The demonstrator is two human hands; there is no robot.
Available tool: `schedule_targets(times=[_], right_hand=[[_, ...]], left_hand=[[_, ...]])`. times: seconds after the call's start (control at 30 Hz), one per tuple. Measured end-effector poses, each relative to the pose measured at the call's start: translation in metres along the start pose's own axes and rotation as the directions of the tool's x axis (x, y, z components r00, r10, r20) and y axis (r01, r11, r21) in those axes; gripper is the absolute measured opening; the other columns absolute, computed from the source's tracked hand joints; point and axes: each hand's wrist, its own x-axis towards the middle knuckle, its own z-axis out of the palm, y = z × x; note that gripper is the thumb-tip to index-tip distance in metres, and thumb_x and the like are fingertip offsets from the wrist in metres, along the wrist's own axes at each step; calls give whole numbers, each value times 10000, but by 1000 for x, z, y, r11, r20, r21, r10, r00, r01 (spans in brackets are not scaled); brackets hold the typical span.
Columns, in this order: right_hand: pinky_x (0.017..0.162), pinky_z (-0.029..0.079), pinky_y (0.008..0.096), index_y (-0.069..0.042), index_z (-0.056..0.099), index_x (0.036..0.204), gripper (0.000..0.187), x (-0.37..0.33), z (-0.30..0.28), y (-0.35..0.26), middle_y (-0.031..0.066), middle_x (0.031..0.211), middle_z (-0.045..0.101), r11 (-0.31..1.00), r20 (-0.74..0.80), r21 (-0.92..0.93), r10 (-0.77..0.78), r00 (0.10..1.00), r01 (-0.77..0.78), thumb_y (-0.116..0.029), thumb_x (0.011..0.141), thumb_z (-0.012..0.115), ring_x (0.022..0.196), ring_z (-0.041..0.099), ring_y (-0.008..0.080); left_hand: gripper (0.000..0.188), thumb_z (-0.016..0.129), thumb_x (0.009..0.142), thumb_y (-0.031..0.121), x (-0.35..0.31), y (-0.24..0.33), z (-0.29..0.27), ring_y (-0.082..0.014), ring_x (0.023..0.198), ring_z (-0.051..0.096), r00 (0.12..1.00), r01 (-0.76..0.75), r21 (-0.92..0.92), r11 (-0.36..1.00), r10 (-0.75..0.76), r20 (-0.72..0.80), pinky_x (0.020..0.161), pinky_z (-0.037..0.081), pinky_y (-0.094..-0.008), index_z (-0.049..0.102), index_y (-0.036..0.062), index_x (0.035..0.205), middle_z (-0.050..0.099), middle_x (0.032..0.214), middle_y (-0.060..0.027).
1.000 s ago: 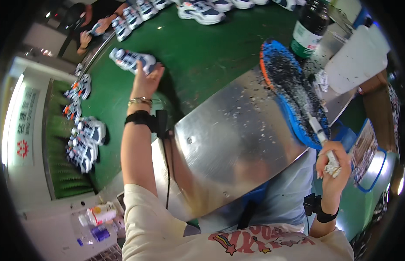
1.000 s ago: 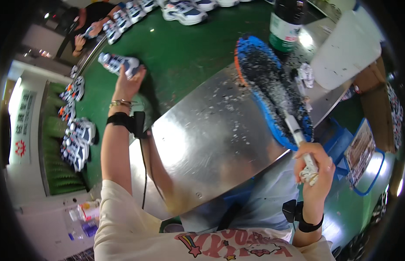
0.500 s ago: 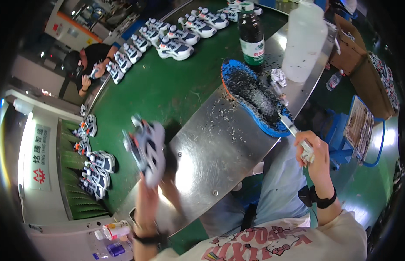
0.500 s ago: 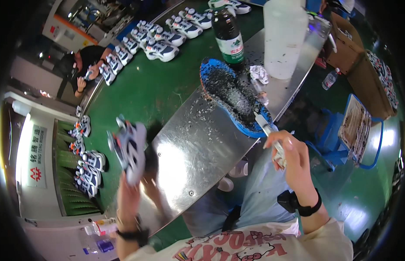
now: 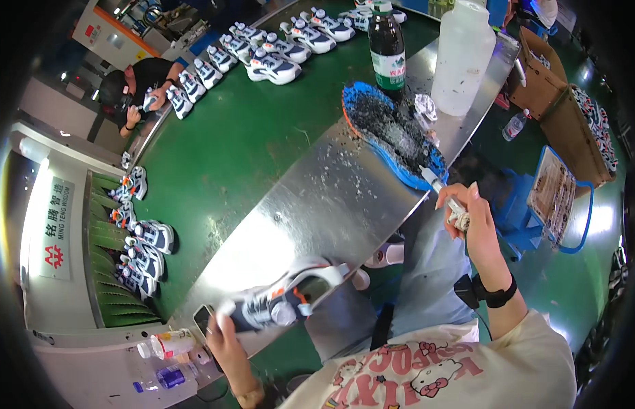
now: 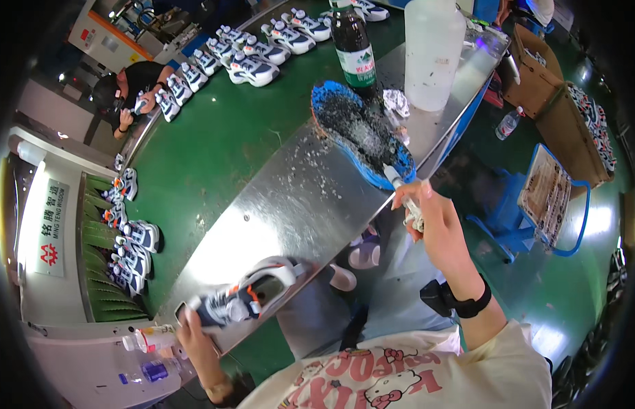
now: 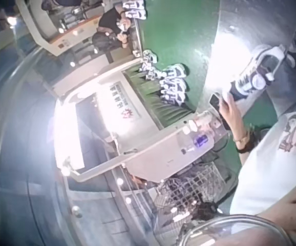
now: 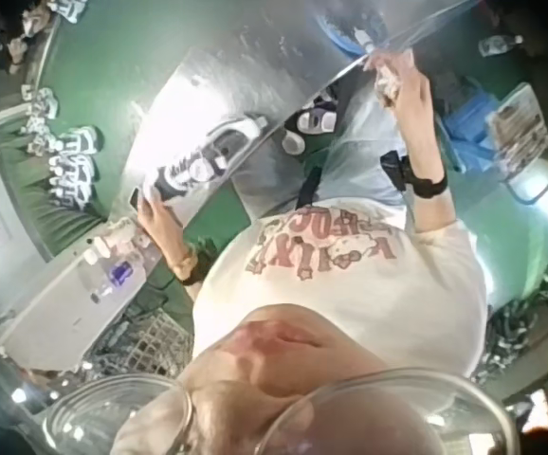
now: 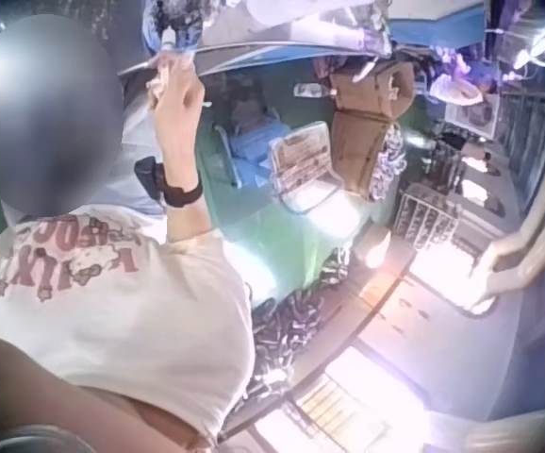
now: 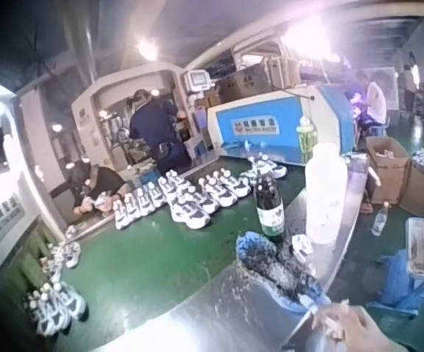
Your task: Applying adhesive to shoe uppers and soles using a syringe and a brush.
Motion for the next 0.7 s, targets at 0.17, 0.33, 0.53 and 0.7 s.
schedule_targets(times=[0.17, 0.33, 0.53, 0.7], right_hand=[[453, 271, 212, 4, 552, 776, 635, -6, 1, -2, 9, 512, 407, 998, -15, -61, 24, 1000, -25, -484, 932, 179, 437, 351, 56], [380, 221, 215, 2, 516, 771, 699, -20, 14, -18, -12, 487, 345, 990, 62, -48, -130, 990, 133, -536, 901, 89, 384, 309, 79], [424, 365, 263, -10, 602, 616, 858, -14, 29, -35, 104, 533, 572, 782, 360, 571, -511, 781, 249, -726, 788, 163, 402, 458, 172], [354, 404, 240, -63, 574, 537, 705, -12, 46, -37, 19, 389, 445, 797, 242, 550, -436, 867, 248, -650, 825, 311, 307, 416, 139]], left_hand=[[318, 563, 821, 183, 57, 62, 72, -123, 803, 536, 906, -409, -126, 904, 419, 60, 746, 424, -242, 543, -70, 1013, 591, 932, -82], [510, 639, 751, 313, 78, 83, 124, -173, 896, 562, 663, -504, -521, 689, 695, 278, 819, 417, -279, 507, -52, 1082, 583, 988, -125], [533, 685, 718, 277, 75, 105, 147, -177, 886, 575, 556, -431, -644, 632, 748, 362, 782, 439, -269, 488, -70, 1072, 579, 1024, -149], [556, 720, 683, 242, 80, 105, 155, -175, 885, 578, 451, -505, -641, 578, 810, 375, 780, 447, -272, 490, -77, 1076, 577, 1051, -168]])
